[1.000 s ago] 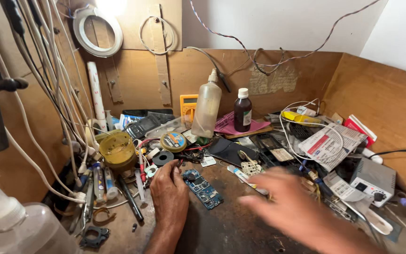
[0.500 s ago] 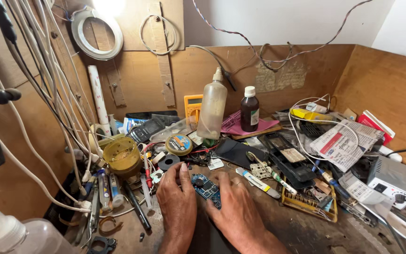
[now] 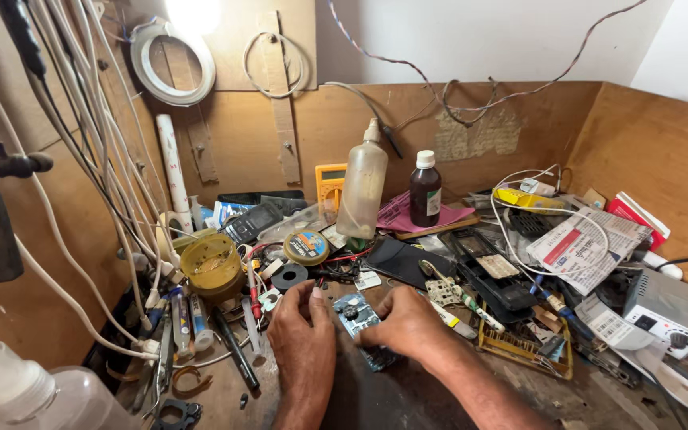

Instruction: The person uses a soldering iron to work on a small blue circuit board, applying heat to specific points while holding the board steady. The person then places the board down and picks up a small white component, positioning it near the board.

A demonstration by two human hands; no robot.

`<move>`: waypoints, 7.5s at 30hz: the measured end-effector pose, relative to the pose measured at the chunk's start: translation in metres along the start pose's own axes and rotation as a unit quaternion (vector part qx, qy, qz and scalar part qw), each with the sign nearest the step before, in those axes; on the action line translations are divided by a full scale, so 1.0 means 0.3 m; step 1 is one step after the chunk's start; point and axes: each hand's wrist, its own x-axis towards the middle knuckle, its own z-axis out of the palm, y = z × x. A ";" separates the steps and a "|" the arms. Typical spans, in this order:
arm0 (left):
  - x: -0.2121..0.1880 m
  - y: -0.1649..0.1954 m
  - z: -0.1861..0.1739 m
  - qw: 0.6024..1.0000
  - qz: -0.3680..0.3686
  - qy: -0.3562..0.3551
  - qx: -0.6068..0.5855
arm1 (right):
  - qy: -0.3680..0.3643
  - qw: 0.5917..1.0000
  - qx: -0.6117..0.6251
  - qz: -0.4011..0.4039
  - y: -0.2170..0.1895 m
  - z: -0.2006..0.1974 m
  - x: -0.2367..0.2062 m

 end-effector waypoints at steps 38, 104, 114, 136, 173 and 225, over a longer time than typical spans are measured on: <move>0.016 -0.054 0.084 0.936 -0.194 -0.168 -0.240 | 0.098 0.912 -0.024 -0.397 -0.068 -0.033 -0.015; 0.023 -0.062 0.085 0.934 -0.218 -0.157 -0.235 | 0.293 0.912 0.244 -0.148 0.209 -0.292 -0.059; 0.027 -0.072 0.085 0.901 -0.209 -0.168 -0.342 | 0.324 0.927 0.133 -0.133 0.231 -0.317 -0.105; 0.031 -0.103 0.052 0.882 -0.222 -0.177 -0.377 | 0.203 0.939 0.000 -0.279 0.157 -0.089 -0.294; 0.004 -0.060 0.100 0.951 -0.191 -0.113 -0.216 | 0.112 0.940 -0.244 -0.213 -0.021 -0.086 0.048; 0.008 -0.034 0.077 0.964 -0.187 -0.092 -0.167 | 0.052 0.972 -0.203 -0.104 0.010 -0.066 0.194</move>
